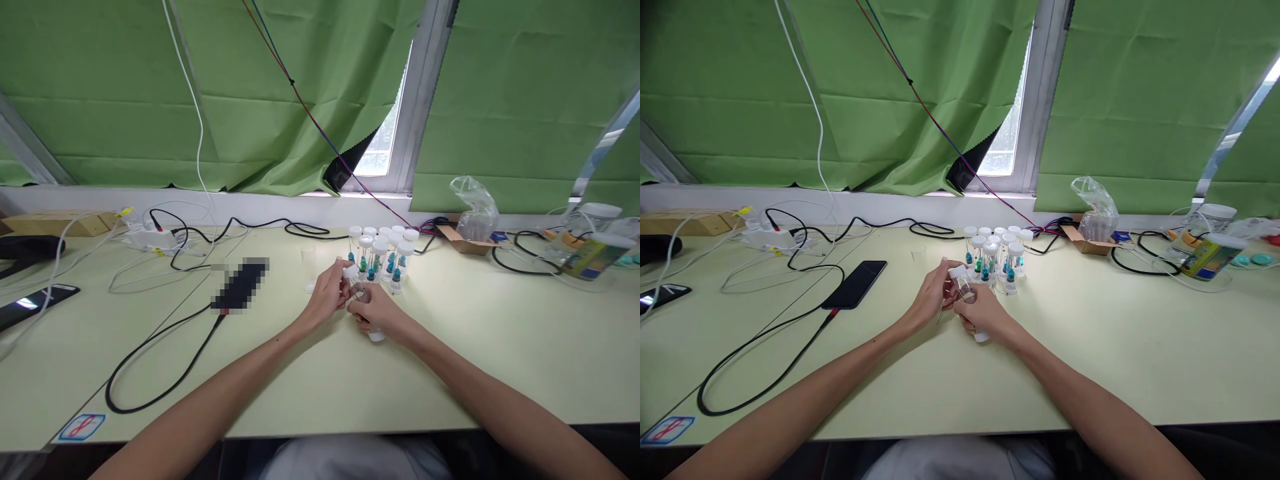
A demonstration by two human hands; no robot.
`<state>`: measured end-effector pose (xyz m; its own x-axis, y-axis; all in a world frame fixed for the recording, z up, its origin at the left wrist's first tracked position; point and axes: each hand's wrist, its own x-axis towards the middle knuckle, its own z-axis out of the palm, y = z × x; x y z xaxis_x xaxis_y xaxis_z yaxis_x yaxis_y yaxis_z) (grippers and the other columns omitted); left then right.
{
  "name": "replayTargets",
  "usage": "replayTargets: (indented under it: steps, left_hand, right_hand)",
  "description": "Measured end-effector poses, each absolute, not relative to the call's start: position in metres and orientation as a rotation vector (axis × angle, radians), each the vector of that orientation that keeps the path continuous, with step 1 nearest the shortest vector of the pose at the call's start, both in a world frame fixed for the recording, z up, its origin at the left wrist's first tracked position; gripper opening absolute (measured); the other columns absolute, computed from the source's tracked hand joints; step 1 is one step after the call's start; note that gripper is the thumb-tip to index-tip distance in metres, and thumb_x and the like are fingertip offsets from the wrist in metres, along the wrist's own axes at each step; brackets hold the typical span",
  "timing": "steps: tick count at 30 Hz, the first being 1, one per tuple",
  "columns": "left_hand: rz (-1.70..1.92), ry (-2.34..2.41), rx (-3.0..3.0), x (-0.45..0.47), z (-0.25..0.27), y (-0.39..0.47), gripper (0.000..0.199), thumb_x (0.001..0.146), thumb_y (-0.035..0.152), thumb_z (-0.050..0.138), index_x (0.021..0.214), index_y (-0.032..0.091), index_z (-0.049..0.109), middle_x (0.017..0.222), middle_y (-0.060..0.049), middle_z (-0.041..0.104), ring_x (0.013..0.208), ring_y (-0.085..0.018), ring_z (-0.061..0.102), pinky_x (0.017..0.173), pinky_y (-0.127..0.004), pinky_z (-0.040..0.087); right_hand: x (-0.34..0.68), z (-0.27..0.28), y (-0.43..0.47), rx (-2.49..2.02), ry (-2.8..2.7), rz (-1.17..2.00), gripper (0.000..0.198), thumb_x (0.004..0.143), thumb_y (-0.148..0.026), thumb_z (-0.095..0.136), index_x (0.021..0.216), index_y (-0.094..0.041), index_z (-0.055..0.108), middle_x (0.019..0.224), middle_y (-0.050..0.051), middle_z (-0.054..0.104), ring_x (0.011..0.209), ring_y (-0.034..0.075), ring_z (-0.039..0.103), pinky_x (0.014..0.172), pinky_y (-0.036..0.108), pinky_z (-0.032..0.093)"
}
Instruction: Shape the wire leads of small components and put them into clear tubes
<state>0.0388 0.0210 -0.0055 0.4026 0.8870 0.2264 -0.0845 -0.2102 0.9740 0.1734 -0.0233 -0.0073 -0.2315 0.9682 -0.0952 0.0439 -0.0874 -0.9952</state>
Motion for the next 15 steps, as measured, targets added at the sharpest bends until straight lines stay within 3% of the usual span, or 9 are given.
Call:
replayTargets:
  steps: [5, 11, 15]
  left_hand:
    - [1.043, 0.777, 1.57, 0.0377, -0.0054, 0.0195, 0.058, 0.094, 0.065, 0.035, 0.117, 0.017, 0.058, 0.059, 0.004, 0.042, 0.046, -0.01, 0.037, 0.041, -0.022, 0.025]
    - [1.109, 0.857, 1.801, 0.0375, -0.0049, 0.0154, 0.047, 0.097, 0.056, 0.039, 0.111, 0.019, 0.063, 0.068, 0.002, 0.05, 0.055, -0.01, 0.044, 0.048, -0.022, 0.037]
    - [1.157, 0.936, 1.962, 0.0398, -0.0036, 0.0134, 0.046, 0.092, 0.051, 0.052, 0.123, 0.018, 0.061, 0.098, -0.007, 0.067, 0.071, -0.015, 0.061, 0.06, -0.025, 0.05]
  right_hand:
    - [0.1756, -0.0083, -0.0224, -1.187, -1.369, 1.448, 0.019, 0.064, -0.017, 0.053, 0.082, -0.022, 0.051, 0.045, -0.01, 0.045, 0.037, 0.009, 0.037, 0.038, 0.021, 0.032]
    - [0.1757, -0.0119, -0.0207, -1.167, -1.431, 1.379, 0.018, 0.066, -0.016, 0.053, 0.084, -0.021, 0.053, 0.046, -0.009, 0.047, 0.037, 0.01, 0.04, 0.039, 0.022, 0.034]
    - [0.175, -0.0148, -0.0202, -1.142, -1.491, 1.308, 0.015, 0.071, -0.018, 0.055, 0.086, -0.021, 0.057, 0.046, -0.008, 0.047, 0.04, 0.011, 0.042, 0.04, 0.023, 0.034]
